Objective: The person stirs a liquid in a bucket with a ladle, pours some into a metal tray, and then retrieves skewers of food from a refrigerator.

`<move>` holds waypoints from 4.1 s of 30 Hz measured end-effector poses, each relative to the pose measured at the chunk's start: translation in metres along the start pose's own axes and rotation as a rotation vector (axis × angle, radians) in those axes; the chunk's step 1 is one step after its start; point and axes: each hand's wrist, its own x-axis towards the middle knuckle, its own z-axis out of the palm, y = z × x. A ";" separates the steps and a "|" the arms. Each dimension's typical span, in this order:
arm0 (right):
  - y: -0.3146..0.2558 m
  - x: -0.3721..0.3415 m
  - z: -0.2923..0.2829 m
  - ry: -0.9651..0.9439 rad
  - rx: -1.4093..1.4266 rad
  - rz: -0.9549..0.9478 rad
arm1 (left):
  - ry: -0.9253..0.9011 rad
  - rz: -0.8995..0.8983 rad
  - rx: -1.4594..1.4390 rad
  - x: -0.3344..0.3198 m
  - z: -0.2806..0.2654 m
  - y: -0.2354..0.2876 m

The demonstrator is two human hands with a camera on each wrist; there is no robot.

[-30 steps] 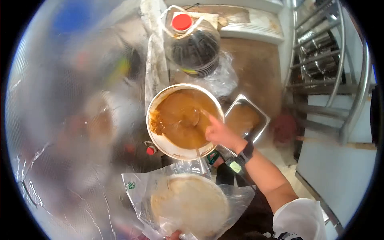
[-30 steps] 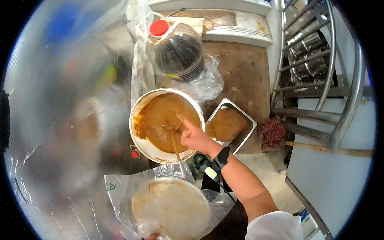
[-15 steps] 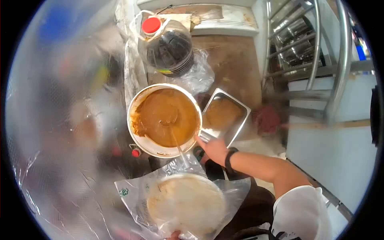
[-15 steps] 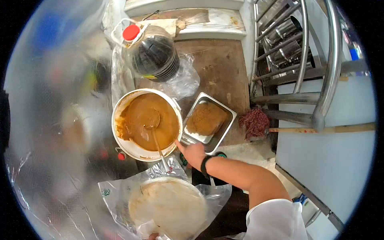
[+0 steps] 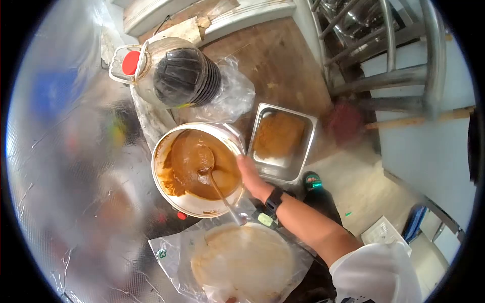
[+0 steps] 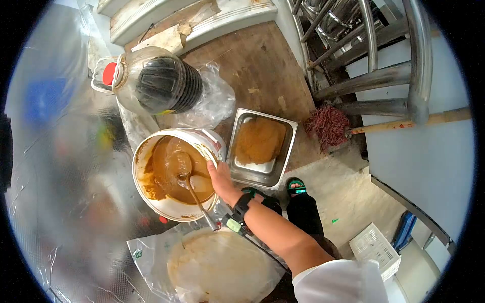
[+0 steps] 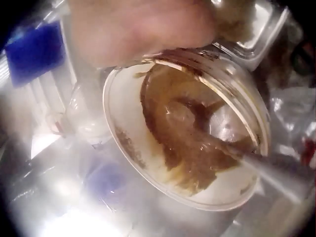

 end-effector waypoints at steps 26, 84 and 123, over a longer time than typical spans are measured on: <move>-0.099 -0.082 -0.013 -0.240 -2.434 -1.007 | -0.008 0.099 0.252 0.047 0.016 -0.025; -0.067 -0.162 -0.209 -0.027 -1.765 -0.454 | 0.202 0.772 -0.318 -0.060 -0.026 0.079; 0.006 -0.154 -0.258 0.234 -1.364 -0.213 | 0.036 1.639 0.965 0.069 0.295 0.122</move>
